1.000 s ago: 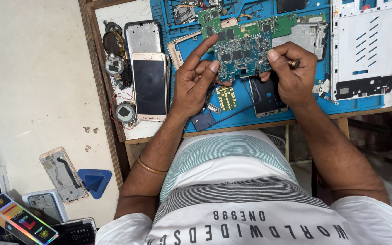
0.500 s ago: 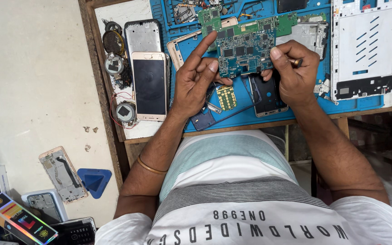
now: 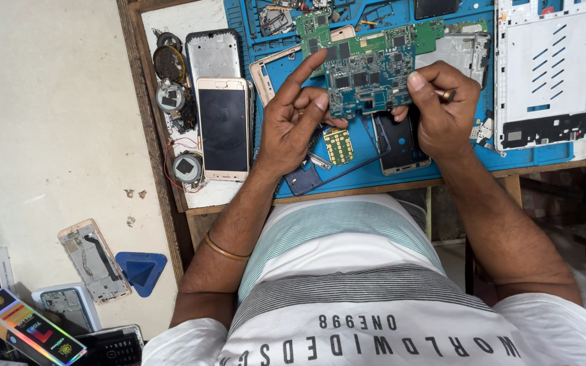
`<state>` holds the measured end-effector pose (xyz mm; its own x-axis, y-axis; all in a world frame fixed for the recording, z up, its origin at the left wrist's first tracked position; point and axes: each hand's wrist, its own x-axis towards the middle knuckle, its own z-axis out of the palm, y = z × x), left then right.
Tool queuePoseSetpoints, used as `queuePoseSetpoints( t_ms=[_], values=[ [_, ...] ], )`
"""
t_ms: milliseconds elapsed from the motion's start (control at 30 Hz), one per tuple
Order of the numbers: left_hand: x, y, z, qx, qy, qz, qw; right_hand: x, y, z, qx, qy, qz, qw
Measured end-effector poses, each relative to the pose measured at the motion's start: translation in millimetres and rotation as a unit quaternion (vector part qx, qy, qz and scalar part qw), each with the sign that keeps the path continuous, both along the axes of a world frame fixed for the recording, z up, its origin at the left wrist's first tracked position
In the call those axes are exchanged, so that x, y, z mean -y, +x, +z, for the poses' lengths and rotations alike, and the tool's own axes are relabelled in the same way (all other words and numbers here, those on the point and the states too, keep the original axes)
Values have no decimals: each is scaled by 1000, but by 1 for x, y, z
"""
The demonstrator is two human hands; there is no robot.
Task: The person holds a blue circuit board over a cluttered repair mat and uses a screwdriver to work on its components, turning the board over and repositioning it to reach different sides. They continue probing and adjusting points on the board throughout the episode.
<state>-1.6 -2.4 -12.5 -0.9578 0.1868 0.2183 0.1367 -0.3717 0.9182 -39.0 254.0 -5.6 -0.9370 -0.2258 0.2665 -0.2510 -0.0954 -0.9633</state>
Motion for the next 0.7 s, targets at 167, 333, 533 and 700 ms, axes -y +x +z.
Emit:
queuePoseSetpoints(
  t_ms=[167,333,533,700],
  values=[
    [2,3,6,-27,-7,-24,999,1,0,4,36,-70,8,997],
    [0,6,14,-42,-50,-33,997,2,1,8,32,-50,-9,998],
    [-6,8,16,-86,-170,3,982,1,1,5,20,-23,0,1000],
    [-6,7,15,-70,-163,21,984,-2,1,-8,-18,12,-44,999]
  ],
)
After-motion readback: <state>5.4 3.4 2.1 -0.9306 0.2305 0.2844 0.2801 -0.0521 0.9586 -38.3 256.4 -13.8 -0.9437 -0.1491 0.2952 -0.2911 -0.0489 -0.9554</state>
